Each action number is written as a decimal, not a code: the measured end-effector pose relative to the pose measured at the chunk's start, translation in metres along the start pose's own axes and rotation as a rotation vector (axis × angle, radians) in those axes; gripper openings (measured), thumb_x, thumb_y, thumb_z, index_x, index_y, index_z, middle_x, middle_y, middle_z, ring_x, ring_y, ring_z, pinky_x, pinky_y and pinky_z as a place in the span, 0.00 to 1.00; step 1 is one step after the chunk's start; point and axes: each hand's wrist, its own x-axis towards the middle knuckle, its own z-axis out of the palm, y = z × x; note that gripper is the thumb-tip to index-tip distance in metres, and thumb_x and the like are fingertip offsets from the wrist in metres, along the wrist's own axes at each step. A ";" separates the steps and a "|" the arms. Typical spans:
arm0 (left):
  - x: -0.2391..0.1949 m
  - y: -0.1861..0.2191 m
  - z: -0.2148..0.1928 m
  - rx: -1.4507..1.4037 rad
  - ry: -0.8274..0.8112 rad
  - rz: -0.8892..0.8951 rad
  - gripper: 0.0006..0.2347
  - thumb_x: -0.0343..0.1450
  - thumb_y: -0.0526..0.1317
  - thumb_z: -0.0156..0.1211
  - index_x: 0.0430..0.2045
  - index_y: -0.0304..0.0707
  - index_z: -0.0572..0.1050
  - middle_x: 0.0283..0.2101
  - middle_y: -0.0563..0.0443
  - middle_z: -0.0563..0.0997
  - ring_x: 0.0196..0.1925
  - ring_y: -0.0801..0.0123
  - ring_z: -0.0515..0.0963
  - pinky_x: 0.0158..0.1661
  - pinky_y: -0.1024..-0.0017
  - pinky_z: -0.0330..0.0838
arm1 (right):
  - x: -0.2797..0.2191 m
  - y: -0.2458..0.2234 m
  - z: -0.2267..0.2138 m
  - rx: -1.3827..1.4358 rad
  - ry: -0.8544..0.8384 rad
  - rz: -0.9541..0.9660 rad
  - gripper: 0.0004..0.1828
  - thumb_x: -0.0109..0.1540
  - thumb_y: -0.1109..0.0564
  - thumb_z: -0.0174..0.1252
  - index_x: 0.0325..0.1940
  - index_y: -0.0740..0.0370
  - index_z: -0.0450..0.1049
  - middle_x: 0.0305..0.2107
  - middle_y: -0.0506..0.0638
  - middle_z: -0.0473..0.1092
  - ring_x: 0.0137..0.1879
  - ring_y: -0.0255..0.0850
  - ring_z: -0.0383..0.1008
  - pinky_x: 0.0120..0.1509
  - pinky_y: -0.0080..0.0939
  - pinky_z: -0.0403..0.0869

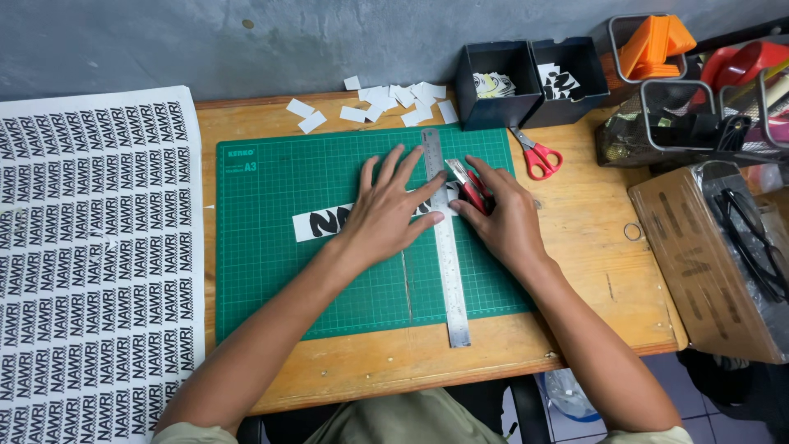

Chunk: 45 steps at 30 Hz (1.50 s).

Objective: The person uses a metal ruler and a red utility knife to cut a printed sheet of paper on a green cutting mat. They repeatedly align the ruler, slice along its edge to separate individual letter stickers, and place the cut pieces into a nearby container.

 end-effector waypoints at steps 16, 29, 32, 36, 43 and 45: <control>-0.004 -0.010 0.016 -0.044 0.149 0.044 0.24 0.80 0.58 0.65 0.55 0.32 0.83 0.76 0.22 0.70 0.81 0.24 0.66 0.74 0.20 0.57 | 0.001 -0.006 -0.012 -0.029 0.047 -0.048 0.44 0.61 0.59 0.80 0.82 0.57 0.75 0.46 0.65 0.79 0.54 0.69 0.82 0.55 0.66 0.81; -0.006 -0.014 0.023 -0.006 0.198 0.062 0.24 0.77 0.57 0.69 0.58 0.37 0.78 0.72 0.27 0.74 0.80 0.29 0.69 0.75 0.23 0.57 | 0.000 -0.020 -0.009 0.060 0.021 -0.098 0.47 0.59 0.65 0.80 0.83 0.57 0.73 0.48 0.64 0.82 0.57 0.68 0.84 0.55 0.65 0.83; -0.006 -0.013 0.021 -0.002 0.190 0.066 0.24 0.78 0.56 0.68 0.60 0.38 0.79 0.72 0.28 0.74 0.80 0.30 0.69 0.75 0.23 0.56 | 0.001 -0.021 -0.007 0.111 0.030 -0.064 0.47 0.59 0.67 0.78 0.83 0.56 0.73 0.46 0.63 0.82 0.56 0.66 0.84 0.54 0.63 0.83; -0.006 -0.012 0.021 -0.005 0.191 0.065 0.24 0.78 0.56 0.67 0.62 0.39 0.79 0.72 0.28 0.74 0.81 0.31 0.69 0.75 0.23 0.55 | -0.001 -0.011 0.001 0.197 0.057 0.034 0.46 0.61 0.66 0.76 0.84 0.50 0.73 0.43 0.60 0.82 0.50 0.61 0.85 0.53 0.59 0.84; -0.003 -0.005 0.022 -0.111 0.321 0.152 0.21 0.76 0.48 0.73 0.64 0.40 0.80 0.69 0.37 0.78 0.75 0.39 0.76 0.71 0.31 0.66 | 0.009 -0.004 -0.007 0.565 0.121 0.117 0.40 0.64 0.69 0.73 0.81 0.57 0.73 0.37 0.58 0.81 0.28 0.40 0.80 0.28 0.34 0.77; -0.002 0.003 0.021 -0.413 0.387 0.081 0.13 0.77 0.47 0.73 0.56 0.53 0.82 0.66 0.56 0.82 0.59 0.58 0.88 0.57 0.52 0.79 | 0.008 -0.010 -0.009 0.786 0.075 0.236 0.39 0.63 0.70 0.72 0.79 0.59 0.74 0.37 0.59 0.81 0.26 0.39 0.80 0.16 0.30 0.70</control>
